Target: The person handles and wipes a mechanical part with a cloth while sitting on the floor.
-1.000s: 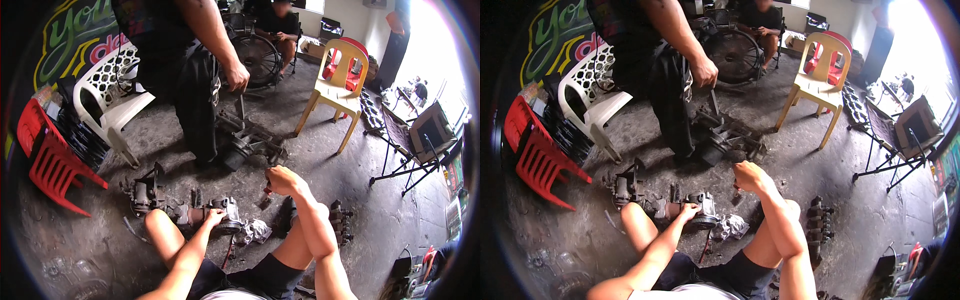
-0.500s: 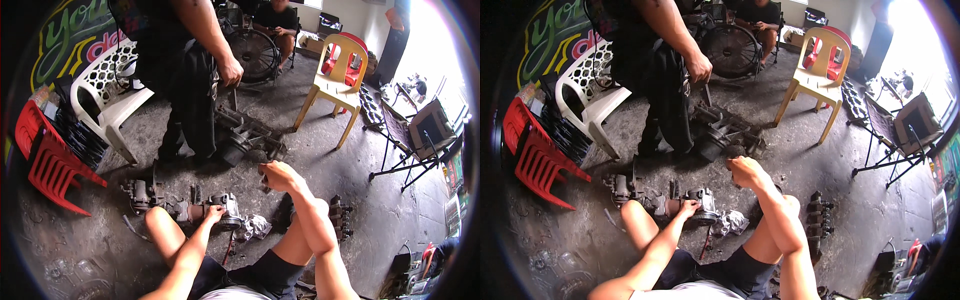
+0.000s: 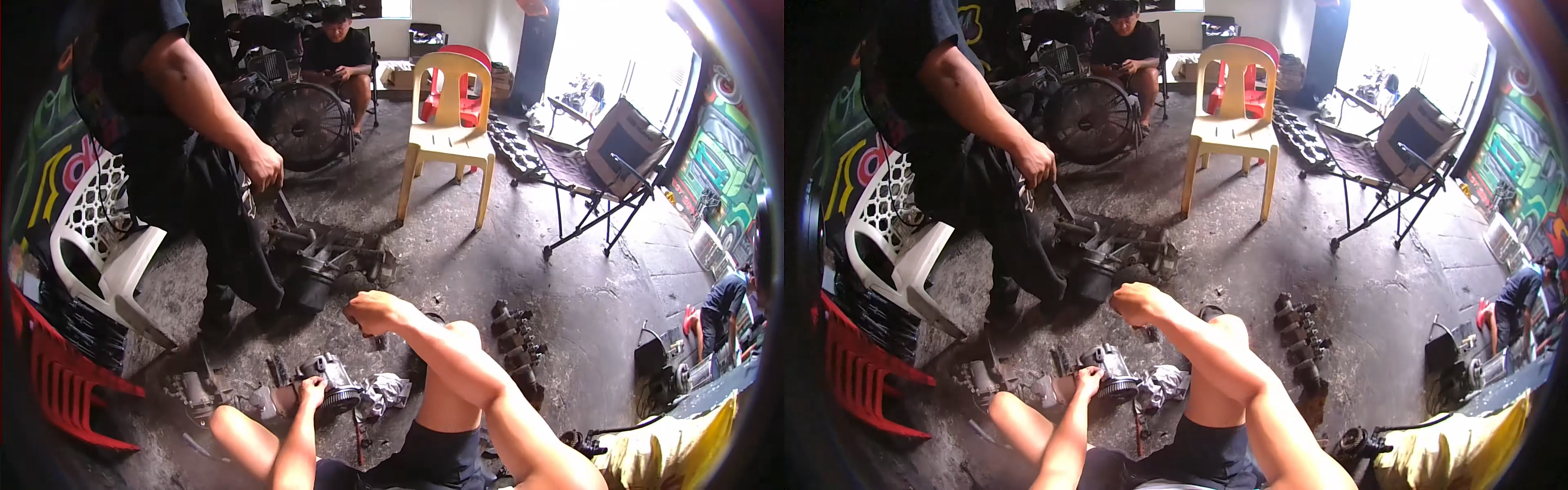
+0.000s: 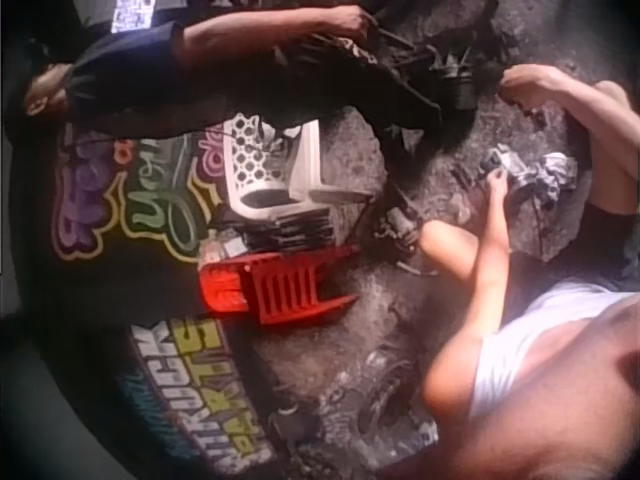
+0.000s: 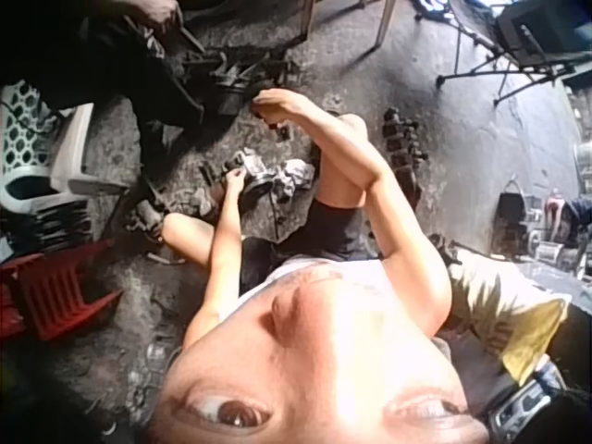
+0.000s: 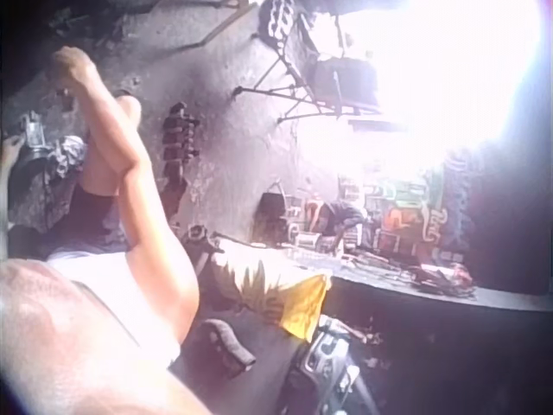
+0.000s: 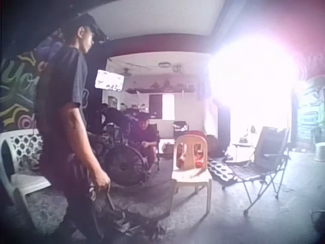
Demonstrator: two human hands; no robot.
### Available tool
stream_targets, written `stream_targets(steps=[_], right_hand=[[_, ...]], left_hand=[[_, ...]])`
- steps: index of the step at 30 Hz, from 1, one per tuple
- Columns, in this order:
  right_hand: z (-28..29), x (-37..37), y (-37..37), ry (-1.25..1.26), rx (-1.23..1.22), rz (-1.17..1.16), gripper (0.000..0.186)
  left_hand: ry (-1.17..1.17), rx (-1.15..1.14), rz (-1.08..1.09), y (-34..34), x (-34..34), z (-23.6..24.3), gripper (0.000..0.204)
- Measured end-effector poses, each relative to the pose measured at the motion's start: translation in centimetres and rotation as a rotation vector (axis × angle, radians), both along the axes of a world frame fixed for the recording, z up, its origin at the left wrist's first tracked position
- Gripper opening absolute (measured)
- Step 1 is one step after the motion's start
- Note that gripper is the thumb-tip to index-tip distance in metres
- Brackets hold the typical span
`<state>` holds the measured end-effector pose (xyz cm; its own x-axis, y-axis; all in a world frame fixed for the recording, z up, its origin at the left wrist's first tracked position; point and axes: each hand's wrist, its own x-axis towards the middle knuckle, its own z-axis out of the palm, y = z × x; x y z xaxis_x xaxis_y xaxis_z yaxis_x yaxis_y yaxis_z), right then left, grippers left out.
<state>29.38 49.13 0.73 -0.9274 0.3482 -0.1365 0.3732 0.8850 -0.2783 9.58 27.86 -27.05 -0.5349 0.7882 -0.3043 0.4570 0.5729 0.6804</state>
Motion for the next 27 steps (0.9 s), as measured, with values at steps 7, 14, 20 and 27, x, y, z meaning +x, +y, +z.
stream_targets(steps=[7,14,20,27], right_hand=[[0.2,-1.1,-0.8,0.055,0.05,0.026,0.01],[1.4,-0.8,-1.1,0.002,0.039,0.009,0.014],[2.2,-0.7,-1.4,0.102,0.099,-0.017,0.015],[1.6,-0.6,-1.2,0.163,0.024,0.022,0.017]], left_hand=[[-0.009,0.064,-0.012,-0.3,-0.8,-0.7,0.019],[0.012,0.11,-0.019,-0.3,-0.4,-0.2,0.017],[0.044,0.07,-0.045,-0.5,-0.6,-0.4,0.017],[0.052,0.079,-0.038,-0.3,-0.4,-0.5,0.018]])
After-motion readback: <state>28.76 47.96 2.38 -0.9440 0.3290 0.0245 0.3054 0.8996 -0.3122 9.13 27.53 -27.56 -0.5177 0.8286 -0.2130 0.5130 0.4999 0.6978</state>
